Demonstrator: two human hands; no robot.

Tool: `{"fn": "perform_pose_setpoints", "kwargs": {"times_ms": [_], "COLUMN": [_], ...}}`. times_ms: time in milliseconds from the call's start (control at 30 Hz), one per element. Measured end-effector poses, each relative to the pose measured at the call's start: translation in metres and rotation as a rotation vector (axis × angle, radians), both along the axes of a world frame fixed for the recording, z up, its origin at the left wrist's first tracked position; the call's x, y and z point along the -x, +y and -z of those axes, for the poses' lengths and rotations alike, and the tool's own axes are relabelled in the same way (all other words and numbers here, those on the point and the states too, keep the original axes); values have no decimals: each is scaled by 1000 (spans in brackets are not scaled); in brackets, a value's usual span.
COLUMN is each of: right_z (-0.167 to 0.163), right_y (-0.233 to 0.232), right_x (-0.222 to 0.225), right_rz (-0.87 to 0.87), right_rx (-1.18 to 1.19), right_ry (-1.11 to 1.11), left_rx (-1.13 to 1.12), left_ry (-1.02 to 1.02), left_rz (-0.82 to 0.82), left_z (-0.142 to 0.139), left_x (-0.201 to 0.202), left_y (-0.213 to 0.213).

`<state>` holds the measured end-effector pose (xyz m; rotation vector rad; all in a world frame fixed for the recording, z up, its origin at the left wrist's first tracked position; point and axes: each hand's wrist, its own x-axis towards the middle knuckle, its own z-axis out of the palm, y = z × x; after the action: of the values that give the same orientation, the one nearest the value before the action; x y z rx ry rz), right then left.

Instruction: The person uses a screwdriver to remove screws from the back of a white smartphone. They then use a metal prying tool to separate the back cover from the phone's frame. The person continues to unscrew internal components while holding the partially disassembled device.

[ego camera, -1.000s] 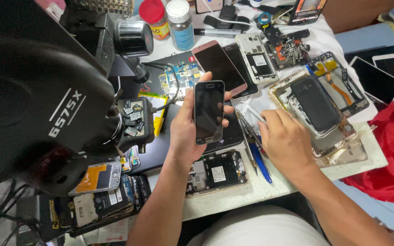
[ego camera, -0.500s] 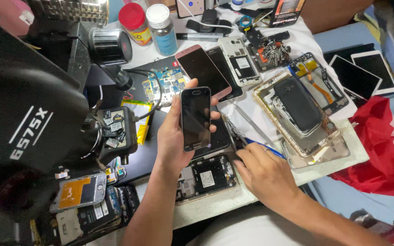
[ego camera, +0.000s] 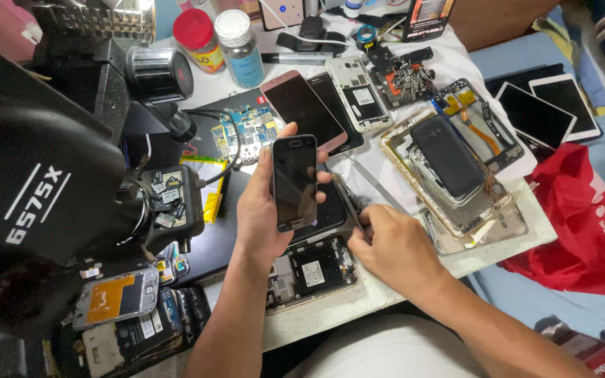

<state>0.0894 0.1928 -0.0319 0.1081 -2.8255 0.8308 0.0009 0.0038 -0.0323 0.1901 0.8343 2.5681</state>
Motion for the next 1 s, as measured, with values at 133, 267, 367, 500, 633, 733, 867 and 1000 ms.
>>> {"fn": "perform_pose_setpoints", "kwargs": {"times_ms": [133, 267, 367, 500, 633, 733, 867, 1000], "right_z": [-8, -4, 4, 1, -24, -42, -50, -47], "right_y": [-1, -11, -13, 0, 17, 16, 4, -7], "right_x": [-4, -19, -26, -9, 19, 45, 73, 93], "right_rz": [87, 37, -1, -48, -163, -227, -242, -236], "right_rx": [258, 402, 591, 970, 1360, 1486, 1333, 1147], "right_ry": [-287, -263, -260, -171, -65, -15, 14, 126], "left_rx": [-2, 15, 7, -36, 4, 24, 27, -8], "left_ry": [-2, -3, 7, -22, -53, -93, -153, -143], "left_rz": [-3, -20, -15, 5, 4, 11, 22, 71], "left_z": [-2, 0, 4, 4, -1, -6, -9, -12], "left_x": [-1, 1, 1, 5, 7, 7, 10, 12], "left_y": [-4, -7, -9, -8, -5, -4, -3, -2]}}
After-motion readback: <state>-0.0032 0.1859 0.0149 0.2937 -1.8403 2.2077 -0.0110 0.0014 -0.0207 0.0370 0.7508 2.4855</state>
